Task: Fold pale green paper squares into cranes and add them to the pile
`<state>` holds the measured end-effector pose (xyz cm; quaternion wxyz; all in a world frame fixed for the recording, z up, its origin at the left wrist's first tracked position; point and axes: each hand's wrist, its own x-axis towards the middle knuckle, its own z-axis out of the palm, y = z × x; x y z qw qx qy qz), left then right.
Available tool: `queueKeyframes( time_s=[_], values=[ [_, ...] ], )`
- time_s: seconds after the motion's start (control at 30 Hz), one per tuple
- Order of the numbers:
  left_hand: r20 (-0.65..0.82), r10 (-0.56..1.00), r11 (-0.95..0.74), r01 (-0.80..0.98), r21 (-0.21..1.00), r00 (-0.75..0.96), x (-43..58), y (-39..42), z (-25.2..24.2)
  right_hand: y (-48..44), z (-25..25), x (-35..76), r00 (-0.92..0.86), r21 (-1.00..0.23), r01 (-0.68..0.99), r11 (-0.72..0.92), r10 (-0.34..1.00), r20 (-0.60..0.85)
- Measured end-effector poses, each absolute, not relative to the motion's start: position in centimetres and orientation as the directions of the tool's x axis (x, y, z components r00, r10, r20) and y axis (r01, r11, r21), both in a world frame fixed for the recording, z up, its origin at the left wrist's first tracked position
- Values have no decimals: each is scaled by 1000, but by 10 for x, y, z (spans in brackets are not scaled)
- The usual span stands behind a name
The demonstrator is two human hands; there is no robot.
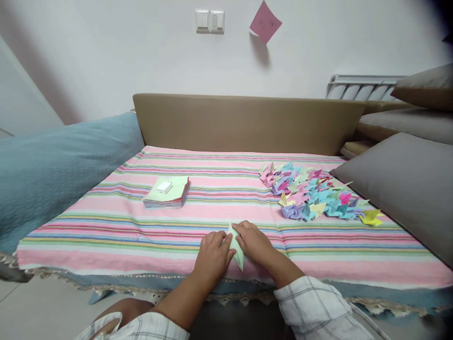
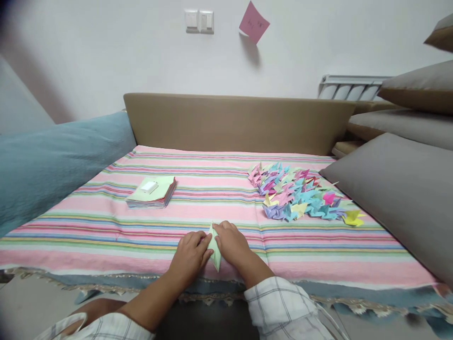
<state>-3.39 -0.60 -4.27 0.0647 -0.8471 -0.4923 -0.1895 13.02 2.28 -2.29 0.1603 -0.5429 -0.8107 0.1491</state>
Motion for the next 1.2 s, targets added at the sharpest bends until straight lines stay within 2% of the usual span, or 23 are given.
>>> queueKeyframes(
  time_s=[0.33,0.77,1.2],
  values=[
    [422,737,-593,805,27,528,-37,-6,-47,25,-20,128,-342,-396,852,343,937,75],
    [412,763,-566,823,55,498,-34,-6,-45,22,-21,132,-315,-502,794,342,938,142],
    [358,791,-556,828,80,496,-34,-6,-40,12,-19,126,-322,-276,893,357,932,163]
  ],
)
